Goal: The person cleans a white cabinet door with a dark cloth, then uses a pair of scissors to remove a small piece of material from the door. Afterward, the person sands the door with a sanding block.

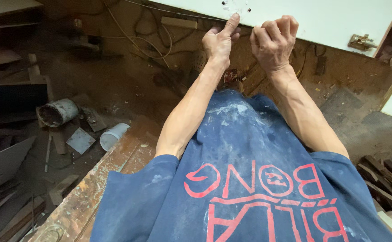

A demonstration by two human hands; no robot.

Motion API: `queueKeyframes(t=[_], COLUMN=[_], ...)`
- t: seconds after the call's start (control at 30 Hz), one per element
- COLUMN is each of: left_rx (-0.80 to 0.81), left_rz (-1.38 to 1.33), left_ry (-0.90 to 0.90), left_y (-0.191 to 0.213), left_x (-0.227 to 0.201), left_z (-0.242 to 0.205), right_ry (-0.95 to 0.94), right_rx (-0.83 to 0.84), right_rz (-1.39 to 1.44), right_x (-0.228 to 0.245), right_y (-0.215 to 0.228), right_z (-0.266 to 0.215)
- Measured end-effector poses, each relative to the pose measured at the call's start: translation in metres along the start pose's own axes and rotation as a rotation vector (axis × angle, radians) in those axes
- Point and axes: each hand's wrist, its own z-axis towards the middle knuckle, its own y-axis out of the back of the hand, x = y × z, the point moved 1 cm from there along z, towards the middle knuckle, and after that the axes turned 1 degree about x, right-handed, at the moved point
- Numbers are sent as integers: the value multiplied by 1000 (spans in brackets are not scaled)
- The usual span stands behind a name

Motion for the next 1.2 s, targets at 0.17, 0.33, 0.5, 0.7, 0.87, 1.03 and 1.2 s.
queueKeyframes(t=[0.17,0.33,0.5,0.7,0.87,1.03,1.2], left_rx=[7,11,-48,-316,-400,-250,-283], left_rz=[203,187,-33,27,-44,-177,-141], left_ry=[35,66,0,-114,-158,-148,-122], left_y=[10,26,55,97,129,132,132], left_x=[-4,-5,-14,-38,-73,-86,-106], left_z=[-6,-5,12,53,81,76,67], right_ry=[-41,-45,-64,-65,-67,-85,-74], right_rx=[-47,-45,-5,-8,-1,3,-21], right_rz=[-6,32,50,22,40,20,-24], right_x=[-3,-6,-8,-10,-6,-7,-4], right_y=[-8,-10,-13,-7,-8,-11,-14], right_z=[-4,-8,-13,-16,-13,-17,-15])
